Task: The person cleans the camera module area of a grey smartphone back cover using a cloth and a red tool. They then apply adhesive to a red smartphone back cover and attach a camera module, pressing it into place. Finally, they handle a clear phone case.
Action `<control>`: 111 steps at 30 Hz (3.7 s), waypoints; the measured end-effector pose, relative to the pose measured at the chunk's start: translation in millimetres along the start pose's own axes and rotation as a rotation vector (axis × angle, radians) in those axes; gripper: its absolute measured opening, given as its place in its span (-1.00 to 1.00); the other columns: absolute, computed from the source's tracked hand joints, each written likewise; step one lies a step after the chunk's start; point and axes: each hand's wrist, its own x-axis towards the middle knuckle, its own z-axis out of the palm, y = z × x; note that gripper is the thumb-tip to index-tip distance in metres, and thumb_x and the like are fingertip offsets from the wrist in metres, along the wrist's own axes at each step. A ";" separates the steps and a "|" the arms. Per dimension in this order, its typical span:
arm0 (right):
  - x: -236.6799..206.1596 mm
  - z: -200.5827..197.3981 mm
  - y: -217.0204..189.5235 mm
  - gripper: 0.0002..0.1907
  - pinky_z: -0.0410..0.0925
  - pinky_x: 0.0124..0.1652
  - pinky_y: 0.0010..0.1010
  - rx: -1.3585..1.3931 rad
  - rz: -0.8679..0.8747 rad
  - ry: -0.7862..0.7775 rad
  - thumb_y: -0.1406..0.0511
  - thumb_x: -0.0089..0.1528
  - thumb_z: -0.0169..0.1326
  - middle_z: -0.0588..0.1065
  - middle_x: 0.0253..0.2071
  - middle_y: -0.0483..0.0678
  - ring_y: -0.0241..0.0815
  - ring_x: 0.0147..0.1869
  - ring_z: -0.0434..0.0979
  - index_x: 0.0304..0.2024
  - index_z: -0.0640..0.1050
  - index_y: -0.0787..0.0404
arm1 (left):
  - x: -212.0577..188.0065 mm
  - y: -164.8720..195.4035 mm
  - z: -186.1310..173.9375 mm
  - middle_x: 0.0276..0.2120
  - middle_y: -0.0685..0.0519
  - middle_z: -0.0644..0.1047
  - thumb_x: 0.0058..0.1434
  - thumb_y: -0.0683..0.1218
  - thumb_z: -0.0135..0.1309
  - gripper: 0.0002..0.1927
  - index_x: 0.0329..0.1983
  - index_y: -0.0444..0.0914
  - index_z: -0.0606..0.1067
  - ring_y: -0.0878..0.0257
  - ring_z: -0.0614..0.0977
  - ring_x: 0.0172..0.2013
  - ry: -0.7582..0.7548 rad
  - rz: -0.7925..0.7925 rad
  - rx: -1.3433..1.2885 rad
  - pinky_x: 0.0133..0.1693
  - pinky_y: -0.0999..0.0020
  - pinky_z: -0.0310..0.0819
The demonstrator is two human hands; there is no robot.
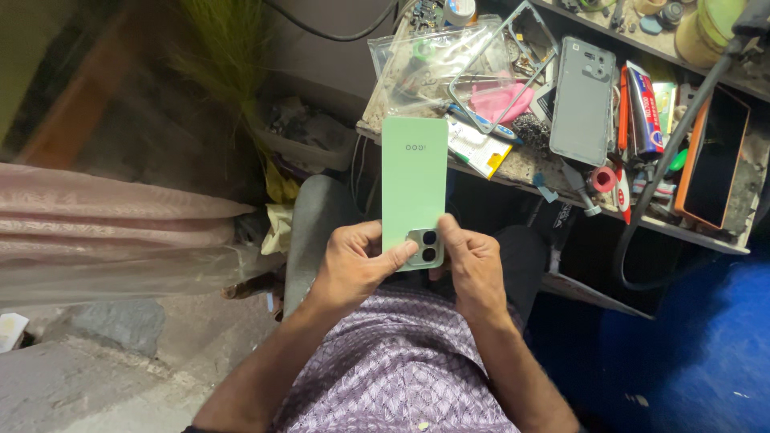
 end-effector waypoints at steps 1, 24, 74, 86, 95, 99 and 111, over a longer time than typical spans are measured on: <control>0.1 0.2 0.0 -0.50 0.36 -0.46 -0.51 -0.003 -0.007 -0.004 0.09 0.43 0.05 0.58 -0.45 0.02 -0.28 -0.49 0.49 -0.36 0.63 0.40 | -0.7 1.2 0.6 -0.24 0.06 0.68 0.29 -0.20 0.18 -0.81 -0.07 -0.37 0.63 0.43 0.64 -0.25 0.023 0.007 0.076 -0.18 0.49 0.58; 1.1 1.1 -44.6 -0.74 0.47 -0.13 -0.47 0.118 0.063 -0.253 0.36 0.33 0.12 0.63 -0.18 0.02 -0.29 -0.18 0.61 0.01 0.58 0.44 | 3.4 11.7 -8.4 -0.01 -0.09 0.60 0.33 -0.25 0.03 -0.59 0.24 -0.38 0.38 0.14 0.67 -0.03 0.116 0.284 0.232 0.01 0.33 0.63; 0.8 7.0 -40.4 -0.79 0.40 -0.31 -0.63 -0.131 -0.072 -0.105 0.32 0.34 0.12 0.61 -0.34 -0.11 -0.46 -0.32 0.53 -0.21 0.65 0.38 | 25.8 -5.3 -2.2 -0.49 0.18 0.57 0.26 -0.18 0.18 -0.87 -0.25 -0.38 0.62 0.53 0.50 -0.50 0.067 -0.068 0.180 -0.47 0.60 0.40; 6.9 -7.8 -40.4 -0.68 0.39 -0.48 -0.57 -0.115 -0.210 0.203 0.17 0.44 -0.04 0.52 -0.49 -0.09 -0.38 -0.50 0.49 -0.30 0.53 0.25 | 26.8 -10.0 -5.4 -0.50 0.12 0.58 0.27 -0.20 0.16 -0.87 -0.24 -0.40 0.59 0.50 0.54 -0.54 0.075 -0.099 0.038 -0.51 0.57 0.45; 10.0 -27.5 -33.3 -0.71 0.40 -0.41 -0.61 -0.143 -0.385 0.300 0.15 0.41 0.05 0.57 -0.37 -0.10 -0.42 -0.42 0.49 -0.22 0.53 0.25 | 22.7 -10.6 -9.4 -0.48 0.11 0.60 0.28 -0.20 0.16 -0.88 -0.22 -0.41 0.59 0.50 0.55 -0.51 0.065 -0.078 0.014 -0.48 0.57 0.45; 1.2 -35.7 -31.5 -0.73 0.33 -0.45 -0.59 -0.365 -0.374 0.360 0.22 0.37 0.18 0.53 -0.42 -0.06 -0.40 -0.47 0.44 -0.22 0.53 0.33 | 25.7 -12.3 -13.8 -0.48 0.09 0.60 0.27 -0.20 0.17 -0.86 -0.20 -0.41 0.59 0.46 0.53 -0.53 0.037 -0.122 -0.067 -0.47 0.53 0.46; -18.7 -51.5 -31.5 -0.62 0.47 -0.24 -0.56 0.050 -0.048 -0.284 0.34 0.39 0.01 0.63 -0.22 0.10 -0.31 -0.25 0.60 0.21 0.51 0.44 | 23.9 -10.2 -10.4 -0.44 0.08 0.61 0.29 -0.19 0.16 -0.85 -0.19 -0.41 0.59 0.45 0.57 -0.48 0.048 -0.121 -0.087 -0.41 0.52 0.47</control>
